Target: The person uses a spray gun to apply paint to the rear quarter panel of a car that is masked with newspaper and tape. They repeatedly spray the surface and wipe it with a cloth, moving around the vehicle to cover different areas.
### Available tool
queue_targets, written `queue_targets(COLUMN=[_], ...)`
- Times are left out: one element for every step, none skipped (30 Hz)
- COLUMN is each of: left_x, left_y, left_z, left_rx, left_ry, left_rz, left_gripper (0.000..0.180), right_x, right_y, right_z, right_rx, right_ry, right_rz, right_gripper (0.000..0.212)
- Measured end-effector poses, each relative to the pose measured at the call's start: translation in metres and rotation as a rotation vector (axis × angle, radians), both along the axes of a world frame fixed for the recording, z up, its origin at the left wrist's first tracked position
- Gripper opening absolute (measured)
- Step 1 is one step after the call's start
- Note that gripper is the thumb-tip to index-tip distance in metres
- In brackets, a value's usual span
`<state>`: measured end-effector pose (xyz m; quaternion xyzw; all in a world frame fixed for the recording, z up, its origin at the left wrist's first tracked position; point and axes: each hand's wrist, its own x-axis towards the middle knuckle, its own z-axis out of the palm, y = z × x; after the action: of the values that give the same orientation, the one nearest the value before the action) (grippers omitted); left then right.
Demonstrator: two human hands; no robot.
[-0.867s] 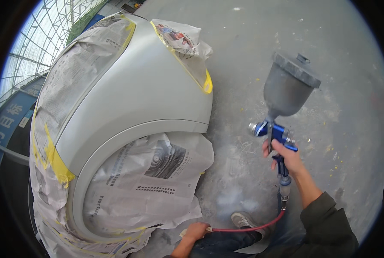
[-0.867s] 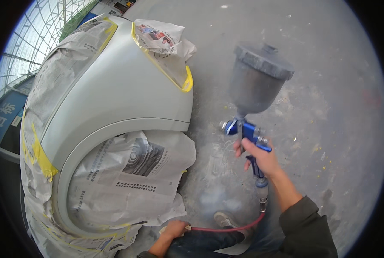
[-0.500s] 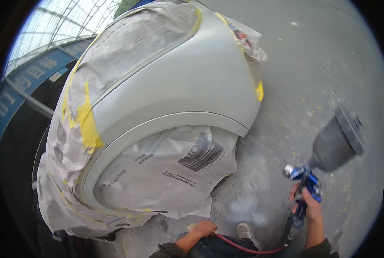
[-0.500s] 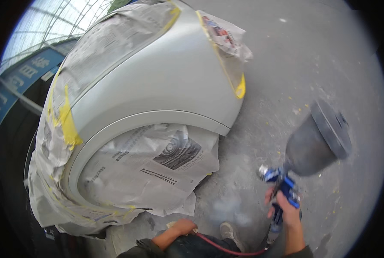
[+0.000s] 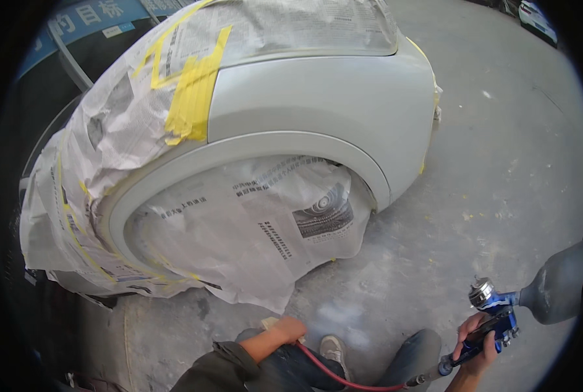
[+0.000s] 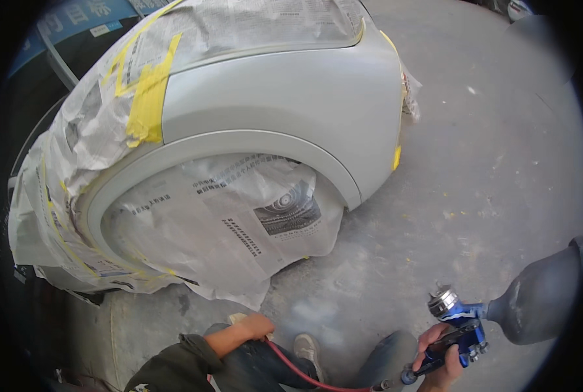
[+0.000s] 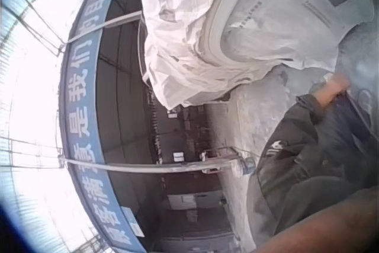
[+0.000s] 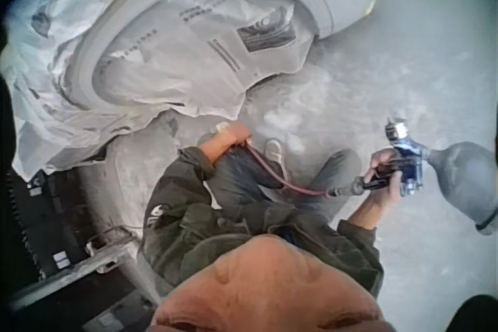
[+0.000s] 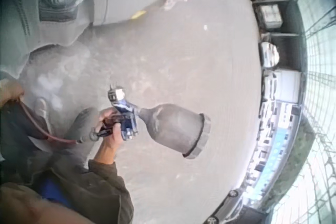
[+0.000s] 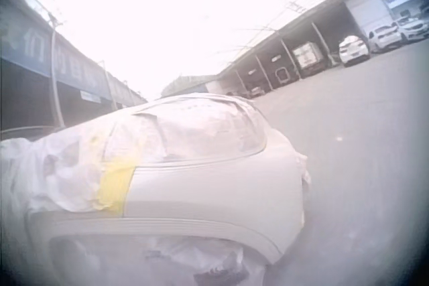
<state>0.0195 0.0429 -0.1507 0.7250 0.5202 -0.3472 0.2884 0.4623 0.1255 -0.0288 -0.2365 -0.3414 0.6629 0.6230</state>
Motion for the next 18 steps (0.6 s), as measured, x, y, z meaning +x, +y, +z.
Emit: queue_targets(left_x=[0.002,0.001,0.002,0.0,-0.001,-0.002,-0.004,-0.005,-0.004,-0.002,0.0,0.001,0.002,0.003,0.004,0.005,0.007,0.007], left_y=[-0.001,-0.002,-0.005,-0.006,-0.008,-0.009,-0.01,-0.011,-0.012,-0.012,-0.011,-0.011,-0.012,-0.012,-0.011,-0.01,-0.009,-0.01], left_z=[0.004,0.0,-0.002,-0.001,-0.001,-0.004,-0.004,-0.004,-0.004,-0.001,0.001,0.001,0.0,0.0,0.001,0.004,0.005,0.003], left_rx=[0.015,0.007,0.004,0.01,0.016,0.02,0.026,0.031,0.048,0.066,0.083,0.08,0.077,0.074,0.078,0.079,0.081,0.078], left_ry=[-0.009,-0.041,-0.041,-0.032,-0.024,-0.039,-0.047,-0.056,-0.042,-0.031,-0.02,-0.011,-0.005,0.002,-0.011,-0.026,-0.04,-0.048], left_rz=[-0.001,0.016,0.005,-0.001,-0.007,-0.01,-0.008,-0.005,-0.002,0.004,0.011,0.002,-0.007,-0.015,-0.017,-0.023,-0.028,-0.018], left_gripper=[0.023,0.025,0.026,0.027,0.028,0.028,0.028,0.028,0.028,0.028,0.027,0.027,0.027,0.026,0.026,0.025,0.025,0.024], right_x=[-0.005,-0.011,-0.007,-0.006,-0.006,-0.004,-0.008,-0.009,-0.009,-0.009,-0.008,-0.006,-0.004,-0.003,-0.002,-0.002,-0.001,0.006], right_y=[-0.004,-0.008,-0.006,-0.005,-0.004,-0.005,-0.004,-0.005,-0.005,-0.006,-0.007,-0.009,-0.011,-0.013,-0.013,-0.014,-0.015,-0.017], right_z=[0.002,0.004,-0.001,-0.005,-0.007,-0.008,-0.006,-0.004,-0.003,-0.002,-0.002,-0.001,0.001,0.002,0.004,0.007,0.007,0.001], right_rx=[-0.027,-0.053,-0.052,-0.052,-0.053,-0.05,-0.071,-0.08,-0.089,-0.097,-0.086,-0.077,-0.066,-0.051,-0.02,0.008,0.036,0.013], right_ry=[0.008,0.012,-0.037,-0.066,-0.09,-0.115,-0.132,-0.117,-0.102,-0.09,-0.073,-0.056,-0.041,-0.031,-0.038,-0.046,-0.053,-0.038], right_rz=[-0.075,-0.148,-0.128,-0.112,-0.103,-0.095,-0.108,-0.111,-0.113,-0.112,-0.093,-0.072,-0.051,-0.026,-0.016,-0.01,-0.003,0.032], right_gripper=[0.046,0.046,0.045,0.045,0.044,0.044,0.043,0.043,0.043,0.043,0.043,0.043,0.043,0.045,0.046,0.046,0.047,0.049])
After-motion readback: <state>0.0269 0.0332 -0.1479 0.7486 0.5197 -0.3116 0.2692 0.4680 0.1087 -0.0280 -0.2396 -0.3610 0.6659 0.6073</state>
